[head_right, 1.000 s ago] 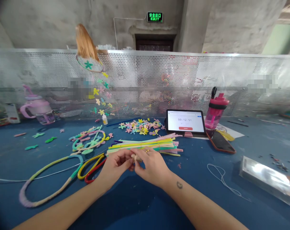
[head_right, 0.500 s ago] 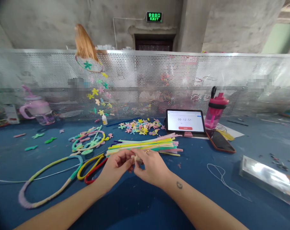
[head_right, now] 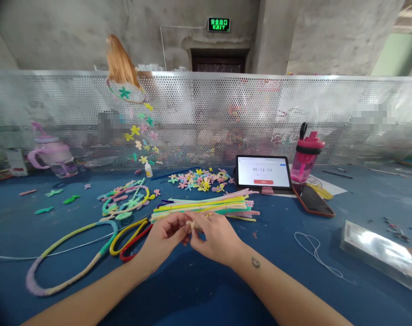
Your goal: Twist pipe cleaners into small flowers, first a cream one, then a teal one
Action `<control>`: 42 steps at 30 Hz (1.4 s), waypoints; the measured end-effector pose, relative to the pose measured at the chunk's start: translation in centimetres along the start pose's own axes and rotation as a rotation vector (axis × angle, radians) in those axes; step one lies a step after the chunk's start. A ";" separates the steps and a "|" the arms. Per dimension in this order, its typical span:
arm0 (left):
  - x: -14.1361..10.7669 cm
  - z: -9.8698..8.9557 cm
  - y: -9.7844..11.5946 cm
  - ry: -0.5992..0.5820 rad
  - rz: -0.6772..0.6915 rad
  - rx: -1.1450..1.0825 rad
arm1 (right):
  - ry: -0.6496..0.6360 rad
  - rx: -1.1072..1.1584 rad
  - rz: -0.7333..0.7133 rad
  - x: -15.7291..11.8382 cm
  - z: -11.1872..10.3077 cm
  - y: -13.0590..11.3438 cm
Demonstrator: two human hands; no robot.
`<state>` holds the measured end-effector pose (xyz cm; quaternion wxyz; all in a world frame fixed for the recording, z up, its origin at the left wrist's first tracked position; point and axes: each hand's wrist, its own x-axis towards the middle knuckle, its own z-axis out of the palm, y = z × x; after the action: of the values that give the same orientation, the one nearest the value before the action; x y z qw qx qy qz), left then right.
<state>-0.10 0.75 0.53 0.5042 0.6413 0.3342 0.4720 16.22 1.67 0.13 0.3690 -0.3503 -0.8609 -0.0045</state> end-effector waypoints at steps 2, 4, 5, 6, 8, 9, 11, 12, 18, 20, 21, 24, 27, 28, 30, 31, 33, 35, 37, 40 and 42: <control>0.0 0.0 -0.1 0.001 0.003 0.004 | 0.005 -0.001 -0.006 0.0 0.0 0.0; 0.1 0.0 -0.2 0.007 0.008 0.011 | 0.003 -0.001 -0.007 0.0 0.0 0.0; 0.1 0.0 -0.2 0.010 0.010 0.011 | -0.003 0.004 -0.005 0.0 -0.1 -0.1; 0.1 0.0 -0.3 0.010 0.011 0.007 | -0.012 0.013 0.003 0.0 -0.1 -0.1; 0.1 0.0 -0.3 0.008 0.007 -0.020 | -0.031 0.067 0.032 0.2 -0.4 -0.2; 0.1 0.0 -0.4 0.006 0.002 -0.037 | -0.043 0.116 0.056 0.3 -0.6 -0.3; 0.0 0.0 -0.4 0.011 -0.009 -0.063 | -0.057 0.237 0.123 0.5 -1.0 -0.3; 0.0 -0.1 -0.5 0.020 -0.012 -0.071 | -0.056 0.293 0.165 0.6 -1.1 -0.3; 0.1 -0.5 -0.6 0.136 -0.011 -0.069 | -0.135 0.440 0.313 0.9 -1.0 0.6; 0.2 -0.6 -0.6 0.160 -0.018 -0.066 | -0.145 0.497 0.317 0.8 -0.6 0.8; 0.2 -0.6 -0.6 0.164 -0.022 -0.066 | -0.137 0.533 0.318 0.8 -0.4 0.8; 0.2 -0.6 -0.5 0.163 -0.019 -0.063 | -0.118 0.633 0.325 0.7 0.0 0.7; 0.2 -0.6 -0.4 0.168 -0.010 -0.052 | -0.102 0.675 0.340 0.6 0.2 0.4; 0.2 -0.6 -0.4 0.168 -0.008 -0.049 | -0.098 0.675 0.342 0.5 0.3 0.3; 0.1 -0.6 -0.4 0.166 -0.006 -0.050 | -0.090 0.665 0.340 0.5 0.3 0.2; 0.1 -0.7 -0.4 0.164 -0.005 -0.058 | -0.086 0.655 0.336 0.5 0.3 0.3; 0.1 -0.9 -0.3 0.143 0.000 -0.089 | -0.088 0.623 0.326 0.6 0.1 0.3; 0.1 -1.1 -0.2 0.111 0.013 -0.106 | -0.100 0.573 0.322 0.6 0.0 0.3; 0.1 -1.4 0.0 0.081 0.025 -0.095 | -0.117 0.511 0.312 0.7 -0.2 0.2; 0.4 -1.4 0.3 0.064 0.000 -0.068 | -0.118 0.424 0.266 0.6 -0.4 -0.1; 0.5 -1.2 0.4 0.079 -0.040 -0.056 | -0.113 0.392 0.236 0.5 -0.3 -0.2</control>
<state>-1.11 1.52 1.11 0.5174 0.6013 0.3532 0.4960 16.03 1.74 0.78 0.3790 -0.3697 -0.8177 0.2258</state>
